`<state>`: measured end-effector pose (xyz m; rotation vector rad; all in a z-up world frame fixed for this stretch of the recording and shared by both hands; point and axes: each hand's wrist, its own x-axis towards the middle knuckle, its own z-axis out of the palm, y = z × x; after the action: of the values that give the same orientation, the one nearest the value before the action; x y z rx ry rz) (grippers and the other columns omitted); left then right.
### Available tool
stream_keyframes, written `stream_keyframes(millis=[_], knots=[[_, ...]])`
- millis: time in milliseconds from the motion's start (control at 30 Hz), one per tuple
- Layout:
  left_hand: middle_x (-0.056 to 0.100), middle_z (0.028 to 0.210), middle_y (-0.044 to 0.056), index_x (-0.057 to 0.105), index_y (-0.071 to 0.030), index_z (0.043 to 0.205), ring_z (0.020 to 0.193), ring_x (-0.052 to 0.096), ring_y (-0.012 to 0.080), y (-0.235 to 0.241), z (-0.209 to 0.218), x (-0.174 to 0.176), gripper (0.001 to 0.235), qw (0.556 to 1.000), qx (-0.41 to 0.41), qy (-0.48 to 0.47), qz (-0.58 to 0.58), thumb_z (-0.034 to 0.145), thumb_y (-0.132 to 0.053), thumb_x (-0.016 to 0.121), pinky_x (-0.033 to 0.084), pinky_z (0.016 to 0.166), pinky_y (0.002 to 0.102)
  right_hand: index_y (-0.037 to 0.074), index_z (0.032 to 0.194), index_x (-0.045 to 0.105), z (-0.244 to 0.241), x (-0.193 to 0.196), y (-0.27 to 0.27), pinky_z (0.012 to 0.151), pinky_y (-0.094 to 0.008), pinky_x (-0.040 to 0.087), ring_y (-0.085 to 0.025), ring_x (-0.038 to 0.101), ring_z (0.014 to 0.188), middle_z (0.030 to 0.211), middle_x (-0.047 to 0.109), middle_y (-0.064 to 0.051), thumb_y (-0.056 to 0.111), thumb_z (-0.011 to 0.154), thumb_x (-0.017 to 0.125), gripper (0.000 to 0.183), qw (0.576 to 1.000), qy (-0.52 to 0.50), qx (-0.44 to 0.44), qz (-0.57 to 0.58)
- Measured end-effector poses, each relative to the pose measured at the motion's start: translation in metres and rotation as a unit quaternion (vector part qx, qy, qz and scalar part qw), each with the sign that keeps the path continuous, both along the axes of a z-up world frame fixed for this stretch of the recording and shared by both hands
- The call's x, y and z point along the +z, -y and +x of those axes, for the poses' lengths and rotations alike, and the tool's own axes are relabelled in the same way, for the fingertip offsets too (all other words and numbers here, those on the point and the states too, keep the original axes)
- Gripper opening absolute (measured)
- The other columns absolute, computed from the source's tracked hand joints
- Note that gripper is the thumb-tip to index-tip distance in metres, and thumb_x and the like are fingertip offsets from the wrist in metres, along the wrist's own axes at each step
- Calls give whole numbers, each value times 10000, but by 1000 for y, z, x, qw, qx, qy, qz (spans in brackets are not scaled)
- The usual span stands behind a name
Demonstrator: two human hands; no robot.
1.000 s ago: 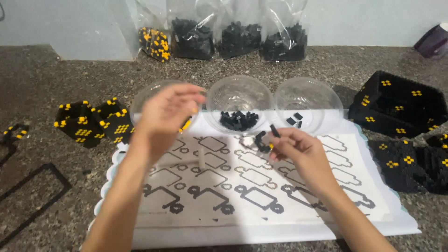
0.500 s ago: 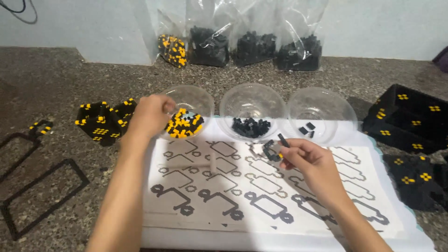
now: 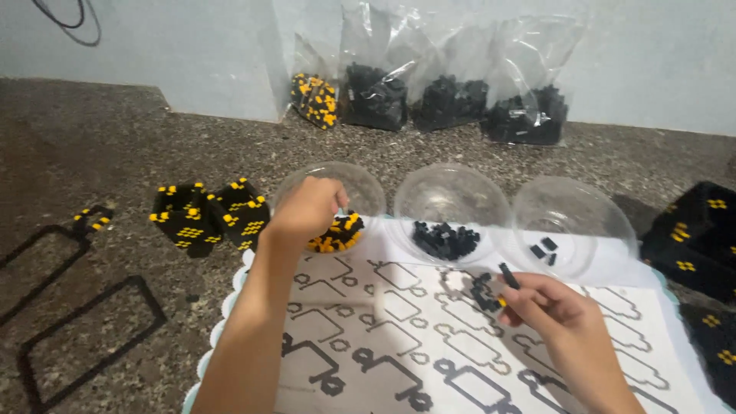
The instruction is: Assembling small interlocking plastic blocks into a specific shape using a printed template for guidance.
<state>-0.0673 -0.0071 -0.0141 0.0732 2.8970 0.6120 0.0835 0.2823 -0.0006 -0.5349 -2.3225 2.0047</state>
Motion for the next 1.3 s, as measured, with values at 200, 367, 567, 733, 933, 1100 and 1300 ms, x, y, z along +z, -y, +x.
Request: stream_keyframes(millis=[200, 367, 567, 733, 933, 1100, 1300], knots=[[648, 867, 1, 642, -165, 965, 791, 610, 221, 7, 10, 17, 357, 998, 20, -55, -5, 856, 34, 366, 451, 683, 417, -113, 1039, 720, -1, -4, 0, 698, -397, 478, -332, 599, 667, 795, 682, -245, -4, 891, 586, 228, 1000, -4, -18, 13], [687, 901, -31, 665, -245, 817, 863, 617, 183, -2, 16, 26, 411, 998, 25, 14, -56, 802, 51, 380, 442, 692, 376, -114, 1001, 713, -2, -12, -3, 685, -386, 477, -328, 598, 644, 711, 651, -256, -17, 860, 631, 189, 1000, -14, -14, 24], [653, 1024, -46, 628, -247, 973, 924, 599, 185, -1, 13, 21, 438, 998, 18, -19, -51, 788, 90, 419, 459, 690, 377, -112, 990, 735, 0, -8, -2, 688, -376, 456, -317, 574, 637, 675, 637, -265, -1, 860, 636, 197, 1000, -14, -9, 23], [690, 932, 46, 671, -145, 840, 796, 632, 216, -9, 21, 27, 354, 992, 32, 123, 6, 800, 42, 373, 520, 666, 368, -124, 1000, 742, 0, -12, -3, 669, -369, 446, -309, 567, 624, 699, 645, -250, -5, 853, 633, 218, 999, -25, -5, 19], [620, 1018, 52, 598, -258, 1058, 831, 583, 256, -8, 18, 27, 449, 998, 47, 23, -39, 859, 44, 331, 429, 625, 415, -111, 1012, 718, -6, -32, -16, 700, -349, 469, -301, 598, 631, 734, 653, -217, 10, 881, 600, 214, 998, -60, 9, 23], [656, 1074, 55, 700, -174, 953, 805, 640, 231, -10, 21, 24, 510, 995, 32, 87, 35, 805, 107, 301, 498, 650, 368, -101, 1002, 709, -5, -25, -11, 686, -354, 478, -294, 602, 642, 727, 665, -229, -3, 853, 640, 191, 999, -44, -5, 27], [674, 1028, -64, 696, -256, 835, 955, 626, 180, -8, 19, 31, 468, 997, 17, 59, -51, 780, 107, 406, 513, 726, 360, -118, 1011, 703, -3, -19, -7, 686, -379, 485, -316, 593, 637, 828, 689, -214, -14, 867, 607, 202, 999, -46, -4, 17]])
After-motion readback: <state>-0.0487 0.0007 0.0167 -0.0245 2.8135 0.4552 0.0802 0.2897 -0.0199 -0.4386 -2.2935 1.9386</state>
